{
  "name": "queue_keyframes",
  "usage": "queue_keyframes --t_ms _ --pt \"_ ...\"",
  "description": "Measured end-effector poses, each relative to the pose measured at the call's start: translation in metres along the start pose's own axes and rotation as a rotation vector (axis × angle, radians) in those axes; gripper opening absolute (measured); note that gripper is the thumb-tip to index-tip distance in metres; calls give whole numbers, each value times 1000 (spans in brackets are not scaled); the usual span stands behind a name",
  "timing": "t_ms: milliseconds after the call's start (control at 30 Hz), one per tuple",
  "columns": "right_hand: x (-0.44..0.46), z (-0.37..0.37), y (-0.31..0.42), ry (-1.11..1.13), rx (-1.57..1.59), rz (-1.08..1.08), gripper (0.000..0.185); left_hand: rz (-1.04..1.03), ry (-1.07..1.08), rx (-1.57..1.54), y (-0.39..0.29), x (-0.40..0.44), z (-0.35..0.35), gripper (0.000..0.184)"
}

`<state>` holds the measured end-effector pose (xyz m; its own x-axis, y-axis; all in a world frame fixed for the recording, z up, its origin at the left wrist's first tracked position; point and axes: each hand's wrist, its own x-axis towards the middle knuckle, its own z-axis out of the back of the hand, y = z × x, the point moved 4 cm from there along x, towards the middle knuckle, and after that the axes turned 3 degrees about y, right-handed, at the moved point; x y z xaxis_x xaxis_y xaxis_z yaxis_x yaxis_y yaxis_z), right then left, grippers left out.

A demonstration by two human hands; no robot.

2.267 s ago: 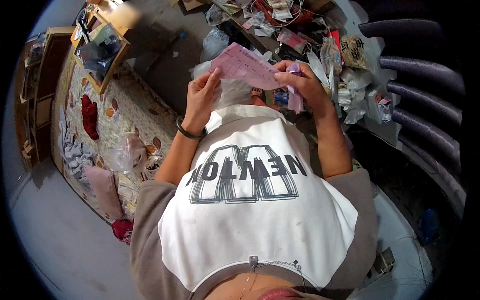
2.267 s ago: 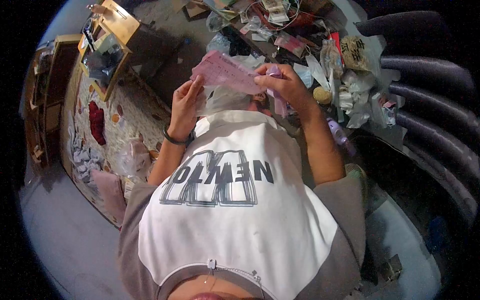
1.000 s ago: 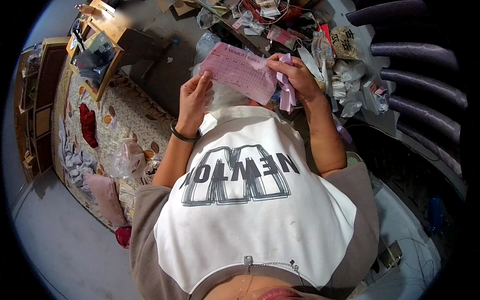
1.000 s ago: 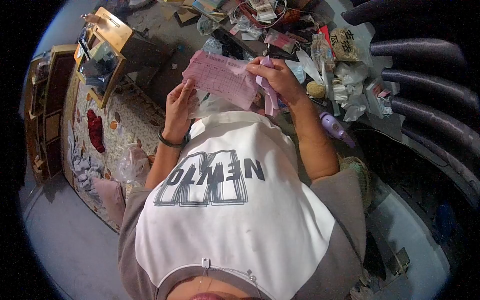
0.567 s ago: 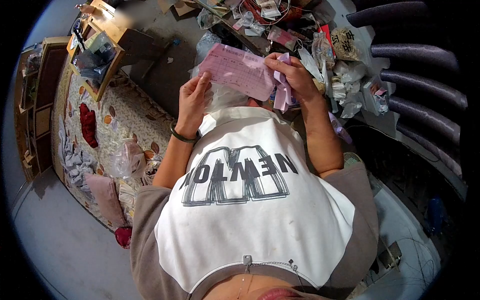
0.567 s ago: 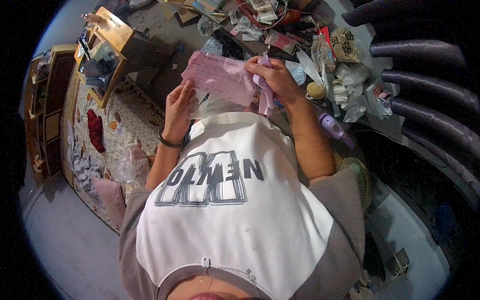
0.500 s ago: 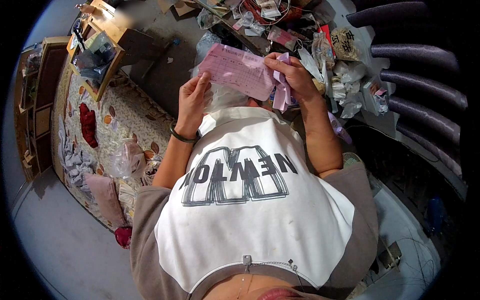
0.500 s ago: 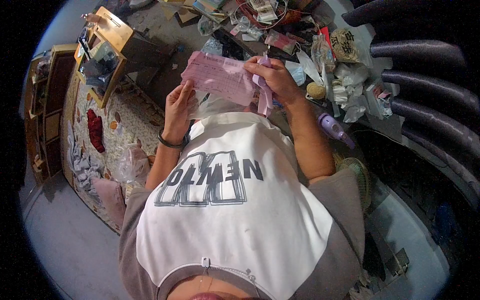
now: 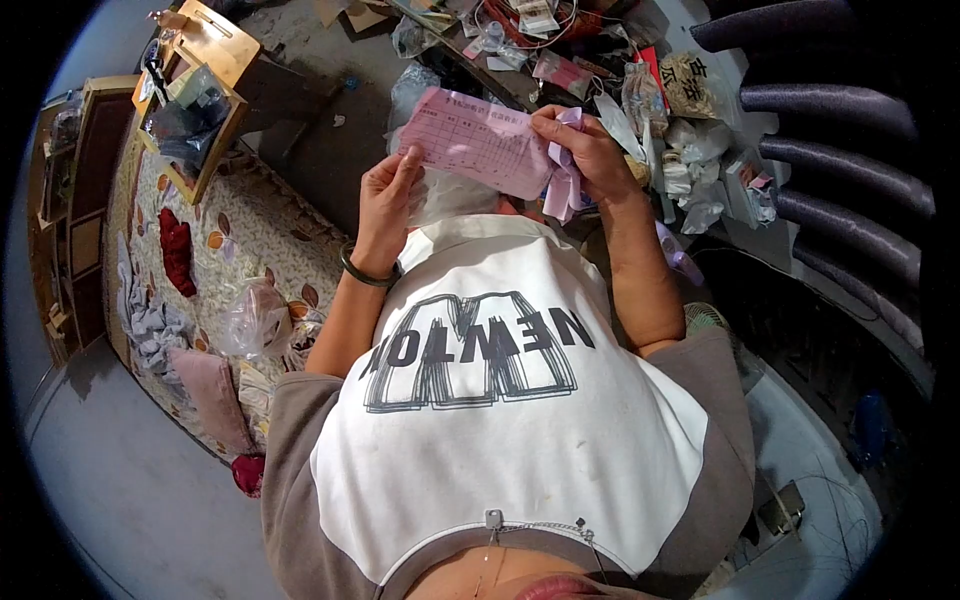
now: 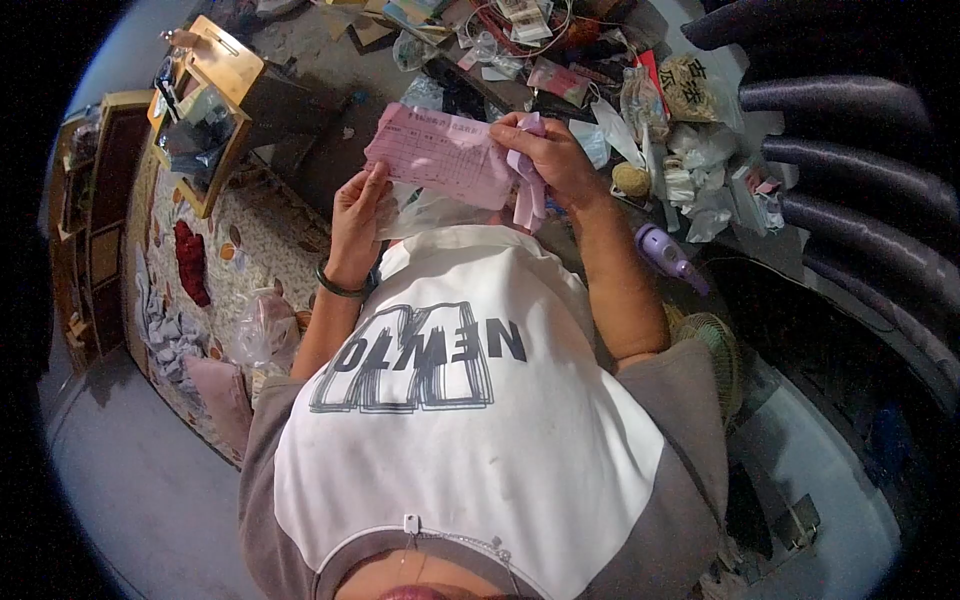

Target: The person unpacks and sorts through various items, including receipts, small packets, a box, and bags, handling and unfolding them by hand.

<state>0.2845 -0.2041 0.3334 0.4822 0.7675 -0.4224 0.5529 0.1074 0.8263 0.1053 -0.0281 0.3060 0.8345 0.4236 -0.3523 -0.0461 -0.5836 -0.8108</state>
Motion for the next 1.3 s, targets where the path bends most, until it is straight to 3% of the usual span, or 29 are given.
queue_keyframes --t_ms 167,267,333,433,533,567,667,733,800,900,1000,1067,1100,1167,1300 --pt "7 -10 -7 -187 138 8 16 76 48 136 -1 -1 -10 23" --pt "16 -37 -14 -75 99 59 19 53 104 259 12 5 -17 24" --pt "32 -57 -32 73 -16 291 16 30 74 315 16 6 -21 25" --pt "24 -91 -26 87 -387 313 13 5 69 341 34 11 -8 25" --pt "28 -76 -29 -120 -393 532 12 36 81 347 28 6 -8 24" --pt "34 -72 -32 -138 -17 483 10 41 64 344 17 3 -15 25" --pt "43 -29 -40 -225 -22 184 10 -54 -159 202 12 8 -5 32" --pt "43 -30 -69 184 -185 105 9 -56 -262 53 10 9 3 33" --pt "38 -45 -106 607 -337 -27 10 -37 -292 109 8 6 -7 33" --pt "51 -58 -102 654 -567 -300 15 -2 -173 125 17 2 -29 32" --pt "109 -24 -177 582 -294 -475 18 121 -78 119 18 -4 -38 30" --pt "160 5 -246 526 -490 -405 27 154 -137 211 17 -6 -38 30" --pt "166 8 -253 426 -243 -435 31 185 -158 189 16 -6 -35 27" --pt "174 14 -272 242 -109 -429 38 176 -218 135 18 -4 -35 27" --pt "179 6 -312 -82 -571 -285 53 173 -164 -44 11 2 -14 29"
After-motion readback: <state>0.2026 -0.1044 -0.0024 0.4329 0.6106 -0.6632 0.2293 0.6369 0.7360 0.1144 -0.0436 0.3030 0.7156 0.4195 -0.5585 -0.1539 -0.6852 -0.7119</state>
